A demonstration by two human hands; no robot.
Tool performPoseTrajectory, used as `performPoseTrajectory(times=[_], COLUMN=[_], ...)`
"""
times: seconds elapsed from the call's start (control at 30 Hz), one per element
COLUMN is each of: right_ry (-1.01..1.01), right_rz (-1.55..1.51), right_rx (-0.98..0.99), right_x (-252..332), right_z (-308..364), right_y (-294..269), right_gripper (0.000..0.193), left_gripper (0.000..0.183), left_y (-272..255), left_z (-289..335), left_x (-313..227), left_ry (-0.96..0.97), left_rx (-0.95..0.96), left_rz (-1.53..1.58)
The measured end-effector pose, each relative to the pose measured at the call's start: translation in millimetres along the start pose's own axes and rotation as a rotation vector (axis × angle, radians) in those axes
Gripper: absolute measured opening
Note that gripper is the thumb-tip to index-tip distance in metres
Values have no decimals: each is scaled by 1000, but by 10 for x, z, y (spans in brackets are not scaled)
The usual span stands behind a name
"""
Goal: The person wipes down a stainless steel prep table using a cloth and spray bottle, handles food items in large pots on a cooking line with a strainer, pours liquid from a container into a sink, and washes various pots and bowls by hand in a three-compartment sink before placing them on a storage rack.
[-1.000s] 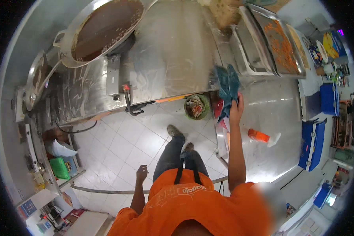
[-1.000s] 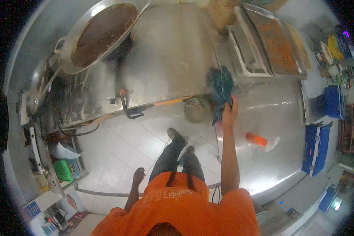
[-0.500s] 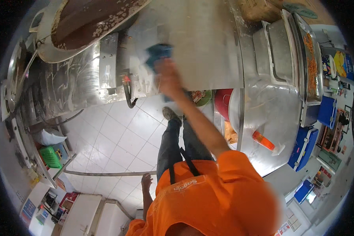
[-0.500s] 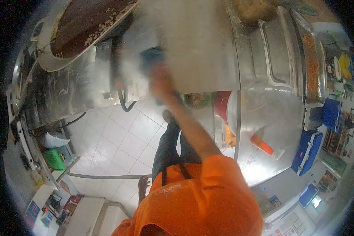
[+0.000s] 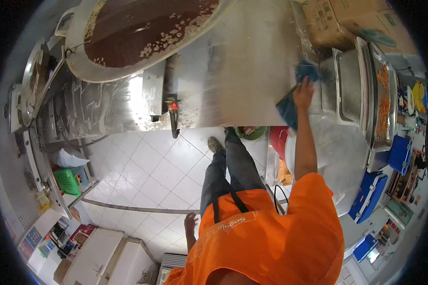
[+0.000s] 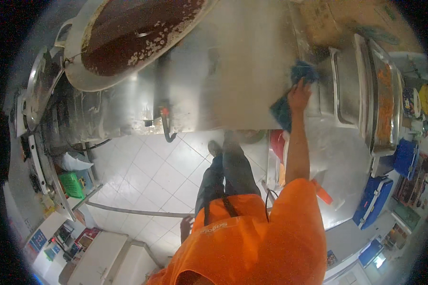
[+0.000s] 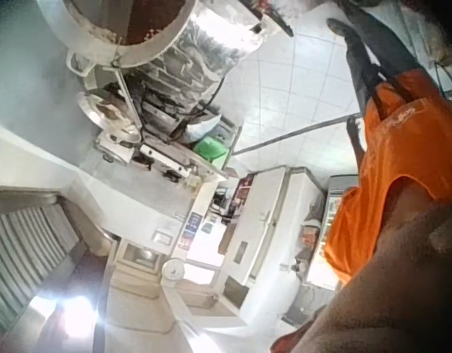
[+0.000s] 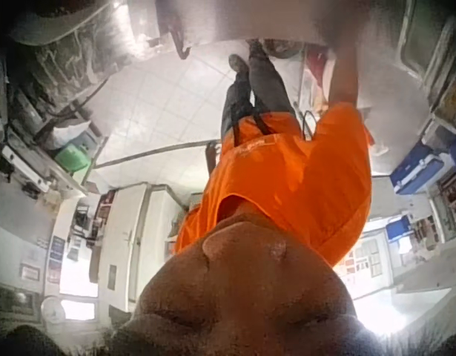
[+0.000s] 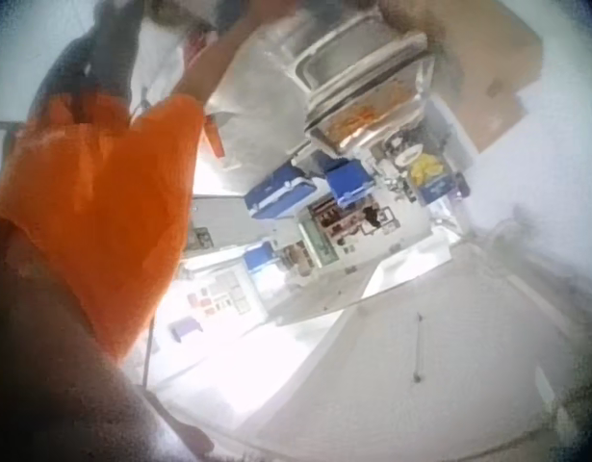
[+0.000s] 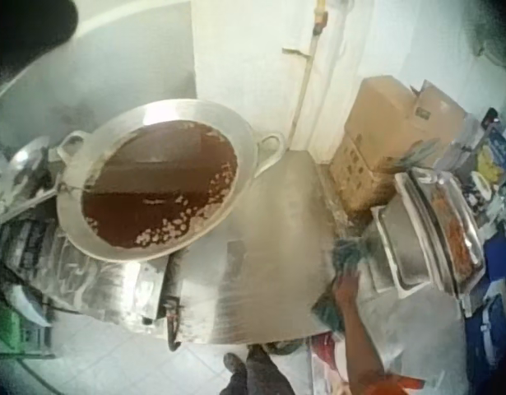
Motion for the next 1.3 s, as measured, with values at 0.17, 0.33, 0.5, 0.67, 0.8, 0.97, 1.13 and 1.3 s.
performPoseTrajectory(times=[0.17,0.33,0.5,0.67,0.8,0.97,1.13,1.3], right_ry=[-372,-974,-395,-137,-315,-852,-716,-306], right_rz=[328,-455,-380,-69,3,-595,-523,-133], right_rx=[97,606,550,-98,85,484,782,104], right_x=[1854,4274,2467,1295,2414,4308,3024,1792], right_z=[-336,2235,2586,1011,-186,2502,3237,1296], right_y=[442,305,233,-362,222,174,37,-425], right_gripper=[37,48,53,55,36,53,44,53], left_gripper=[43,34,35,30,34,36,38,50], left_y=[36,-189,-133,-42,250,84,62,-97], left_z=[192,-21,164,264,259,349,380,572], left_x=[-362,-434,-819,-397,-858,-957,-784,196], left_ry=[381,82,139,41,199,150,134,3], left_rx=[85,-10,-49,35,87,-10,-26,6], left_rz=[-299,-106,-121,-25,-90,-201,-92,-79])
Point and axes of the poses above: each hand's wrist, its own z-axis away from the middle knuckle, its own y-axis out of the palm, x = y × z, the point moved 9 cm from there along -z, towards the middle knuckle, and after that the axes turned 10 degrees about -z, right-handed, at the moved point
